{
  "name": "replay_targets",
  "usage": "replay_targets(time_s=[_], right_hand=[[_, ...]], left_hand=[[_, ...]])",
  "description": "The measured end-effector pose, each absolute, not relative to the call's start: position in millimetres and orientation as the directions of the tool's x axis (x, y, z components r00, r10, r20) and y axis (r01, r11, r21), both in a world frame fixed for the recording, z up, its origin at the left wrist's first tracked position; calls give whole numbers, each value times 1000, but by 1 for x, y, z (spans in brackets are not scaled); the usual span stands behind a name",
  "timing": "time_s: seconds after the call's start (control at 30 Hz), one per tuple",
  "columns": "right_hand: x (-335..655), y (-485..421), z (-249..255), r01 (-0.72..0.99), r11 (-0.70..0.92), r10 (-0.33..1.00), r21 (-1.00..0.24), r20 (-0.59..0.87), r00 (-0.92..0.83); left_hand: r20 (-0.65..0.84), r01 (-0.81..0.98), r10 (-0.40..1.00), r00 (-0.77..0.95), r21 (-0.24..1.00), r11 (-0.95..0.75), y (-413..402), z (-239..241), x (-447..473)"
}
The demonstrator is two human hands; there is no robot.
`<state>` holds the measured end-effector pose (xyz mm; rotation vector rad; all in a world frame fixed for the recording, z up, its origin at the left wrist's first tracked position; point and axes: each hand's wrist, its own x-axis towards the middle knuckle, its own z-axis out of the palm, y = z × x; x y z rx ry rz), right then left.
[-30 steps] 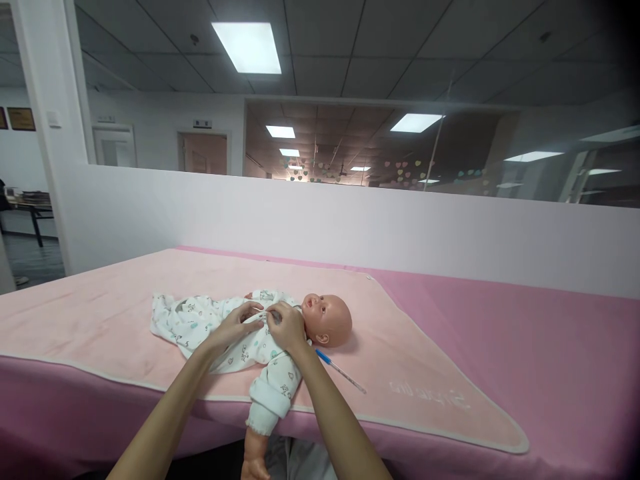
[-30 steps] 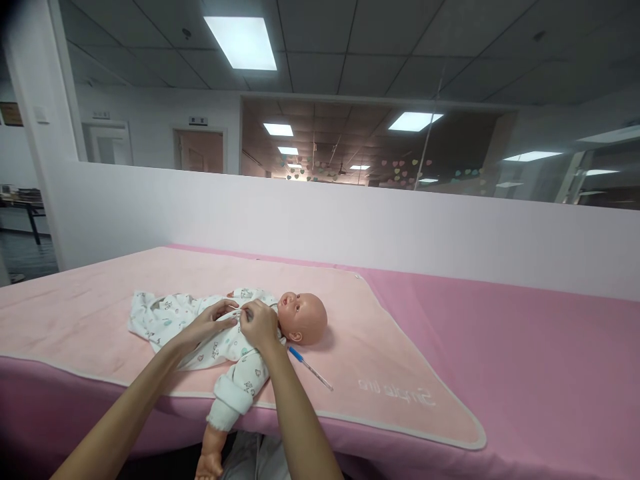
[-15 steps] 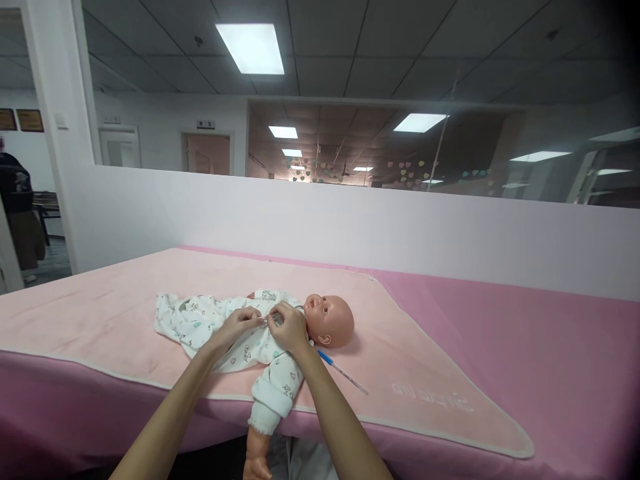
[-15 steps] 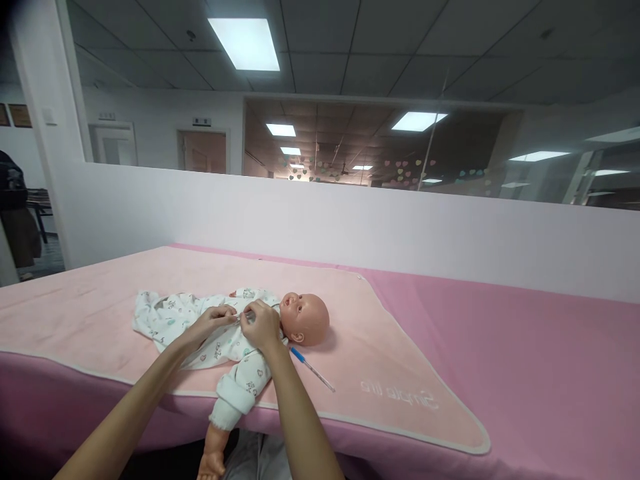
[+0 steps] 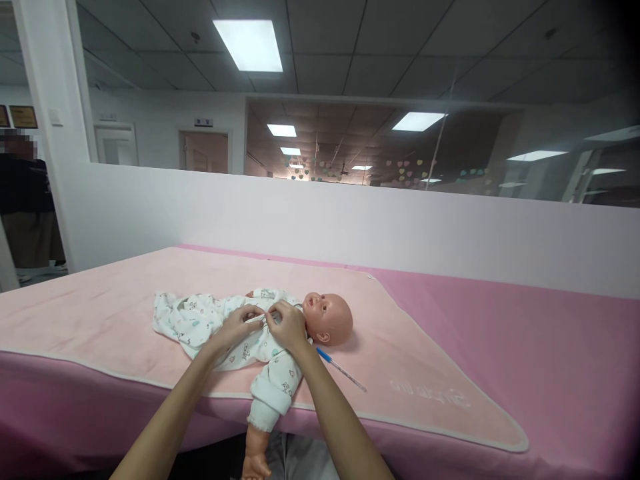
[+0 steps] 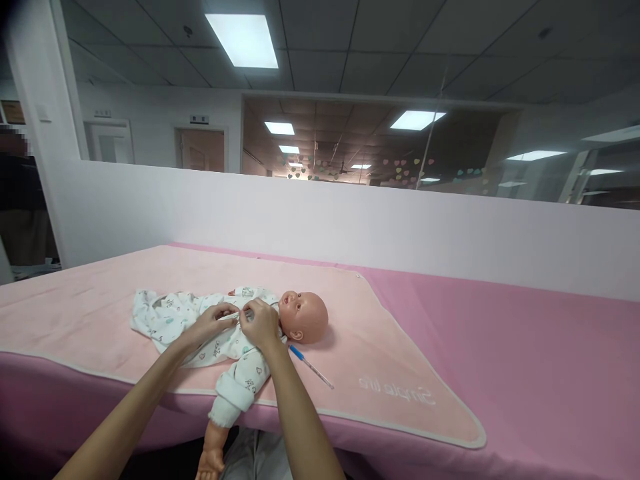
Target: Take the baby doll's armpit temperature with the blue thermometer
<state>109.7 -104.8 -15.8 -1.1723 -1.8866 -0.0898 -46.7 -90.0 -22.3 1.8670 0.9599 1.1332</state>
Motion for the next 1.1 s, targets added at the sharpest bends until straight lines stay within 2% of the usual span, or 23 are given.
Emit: replay_targets(time_s=[0.23, 0.63, 0.8, 1.1], right_hand=[[110, -105, -16, 746, 555, 694, -368, 699, -172], [110, -103, -16, 755, 542, 703, -370, 692, -165], [110, -102, -17, 754, 540, 699, -374, 698, -155], [110, -102, -18, 762, 530, 699, -373, 701, -143]], left_hand=[[363, 123, 881, 302, 902, -414, -84, -29, -48], [323, 70, 901, 289, 932, -357, -88, -27, -48], [387, 3, 882, 269, 916, -402, -92, -24, -48], [402, 47, 878, 260, 903, -428, -89, -27, -47]])
